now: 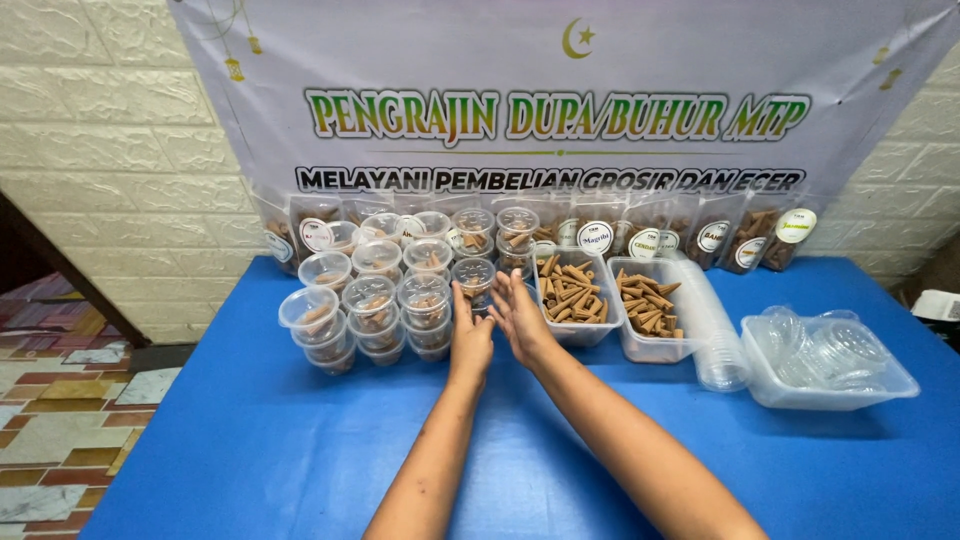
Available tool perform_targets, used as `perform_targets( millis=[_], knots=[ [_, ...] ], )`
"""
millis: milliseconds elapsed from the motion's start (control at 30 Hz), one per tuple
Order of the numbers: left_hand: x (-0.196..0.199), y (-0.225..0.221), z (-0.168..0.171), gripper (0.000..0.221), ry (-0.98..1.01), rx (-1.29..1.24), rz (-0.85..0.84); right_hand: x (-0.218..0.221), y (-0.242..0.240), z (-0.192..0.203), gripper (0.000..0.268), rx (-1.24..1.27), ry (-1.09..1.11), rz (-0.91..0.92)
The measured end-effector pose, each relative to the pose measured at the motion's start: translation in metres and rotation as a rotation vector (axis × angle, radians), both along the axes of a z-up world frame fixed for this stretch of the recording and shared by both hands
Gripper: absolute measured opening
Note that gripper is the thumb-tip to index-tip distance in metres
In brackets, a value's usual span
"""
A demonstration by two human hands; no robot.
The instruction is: The person fills small clear plastic cups with incense sticks from bulk containers, then places lids on the cups. The filled cups are stacked on the table. The process is repeated multiple times.
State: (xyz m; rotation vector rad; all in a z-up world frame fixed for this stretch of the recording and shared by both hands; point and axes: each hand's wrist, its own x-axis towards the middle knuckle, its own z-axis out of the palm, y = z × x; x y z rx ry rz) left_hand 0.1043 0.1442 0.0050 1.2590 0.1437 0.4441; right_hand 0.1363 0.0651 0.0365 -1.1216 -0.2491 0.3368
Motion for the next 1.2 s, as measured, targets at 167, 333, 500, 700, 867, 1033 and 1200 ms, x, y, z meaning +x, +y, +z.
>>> perform_targets(
  millis=[167, 333, 500, 700, 867, 1033, 1200],
  knots=[
    [-0.009, -0.002, 0.009, 0.094, 0.006, 0.005, 0.016, -0.002, -0.002, 0.001, 0.089, -0.007, -0.002, 0.008],
    [-0.011, -0.005, 0.011, 0.093, 0.024, 0.003, 0.034, 0.001, -0.002, -0.001, 0.089, -0.002, -0.002, 0.005],
    [-0.006, -0.019, -0.006, 0.095, 0.139, 0.139, 0.165, 0.008, -0.003, -0.010, 0.086, -0.001, -0.005, 0.001],
    [-0.048, -0.075, 0.032, 0.082, -0.076, 0.179, 0.308, -0.027, -0.041, 0.013, 0.073, 0.055, -0.031, -0.128],
    [-0.095, -0.131, 0.033, 0.069, -0.190, 0.344, 0.157, -0.077, -0.144, 0.018, 0.044, -0.179, -0.195, -0.424],
    [-0.106, -0.186, 0.005, 0.072, -0.189, 0.459, -0.149, -0.087, -0.269, -0.002, 0.028, -0.768, -0.574, -0.687],
    [-0.068, -0.239, -0.036, 0.062, -0.090, 0.510, -0.240, -0.087, -0.338, -0.020, 0.034, -1.594, -1.091, -0.851]
  ],
)
